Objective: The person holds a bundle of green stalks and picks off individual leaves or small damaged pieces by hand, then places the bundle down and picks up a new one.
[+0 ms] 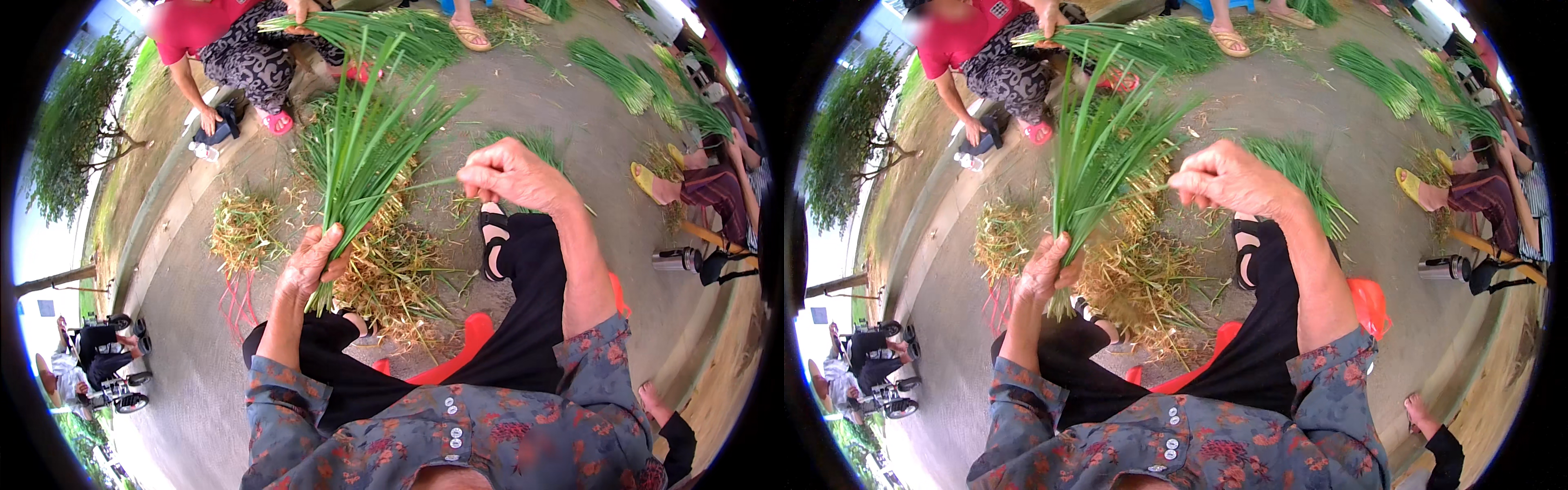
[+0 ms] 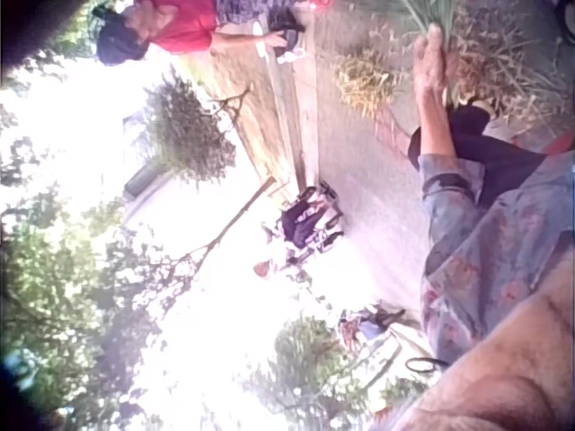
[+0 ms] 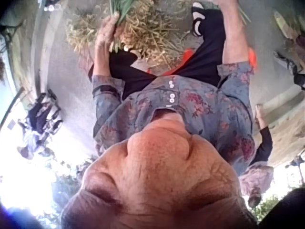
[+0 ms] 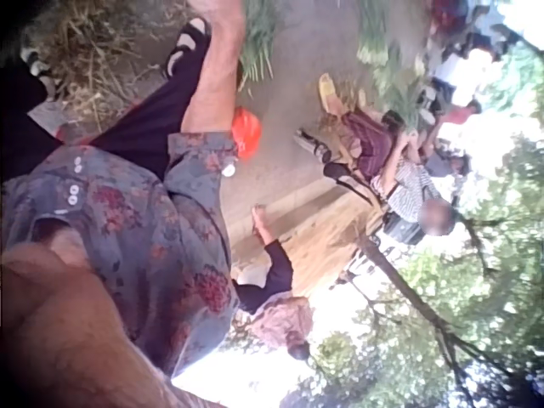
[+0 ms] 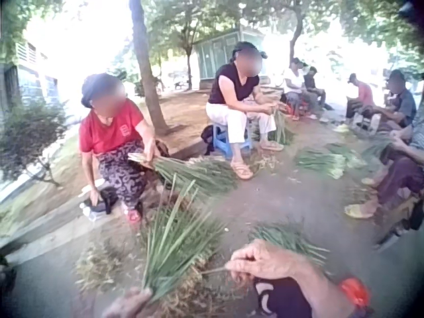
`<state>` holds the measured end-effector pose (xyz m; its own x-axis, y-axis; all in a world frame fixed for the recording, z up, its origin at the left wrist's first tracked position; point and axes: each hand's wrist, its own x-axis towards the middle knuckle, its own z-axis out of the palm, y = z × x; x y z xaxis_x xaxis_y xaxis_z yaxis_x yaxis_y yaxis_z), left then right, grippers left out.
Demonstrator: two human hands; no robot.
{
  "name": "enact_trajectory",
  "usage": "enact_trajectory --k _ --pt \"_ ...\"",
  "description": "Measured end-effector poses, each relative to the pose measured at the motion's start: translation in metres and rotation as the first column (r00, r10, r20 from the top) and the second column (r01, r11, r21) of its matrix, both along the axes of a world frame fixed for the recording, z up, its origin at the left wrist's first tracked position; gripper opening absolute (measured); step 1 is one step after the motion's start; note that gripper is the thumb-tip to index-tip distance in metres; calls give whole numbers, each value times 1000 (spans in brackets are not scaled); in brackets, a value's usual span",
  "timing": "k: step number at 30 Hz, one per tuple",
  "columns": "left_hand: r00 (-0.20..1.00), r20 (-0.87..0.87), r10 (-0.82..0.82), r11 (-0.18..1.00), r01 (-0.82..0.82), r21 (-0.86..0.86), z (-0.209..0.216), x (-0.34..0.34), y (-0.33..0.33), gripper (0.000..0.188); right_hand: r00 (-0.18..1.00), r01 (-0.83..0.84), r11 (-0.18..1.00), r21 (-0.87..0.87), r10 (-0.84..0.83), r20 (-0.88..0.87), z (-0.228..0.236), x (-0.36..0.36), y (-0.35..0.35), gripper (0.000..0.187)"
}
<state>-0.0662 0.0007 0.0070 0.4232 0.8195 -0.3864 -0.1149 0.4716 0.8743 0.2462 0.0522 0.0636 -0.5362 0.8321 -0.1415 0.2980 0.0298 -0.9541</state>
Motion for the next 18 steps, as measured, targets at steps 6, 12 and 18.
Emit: enact_trajectory --k 6,12,18 --pt "997 -3 -76 995 75 -65 -8 2 -2 38 819 514 689 511 -572 -51 -7 -9 6 33" --pt "997 41 -63 998 64 -17 -4 -2 -5 38 648 713 561 421 -756 -91 -16 17 14 42" --pt "994 31 -102 994 101 49 4 -2 -5 65 620 759 514 400 -758 -202 -19 14 15 35"
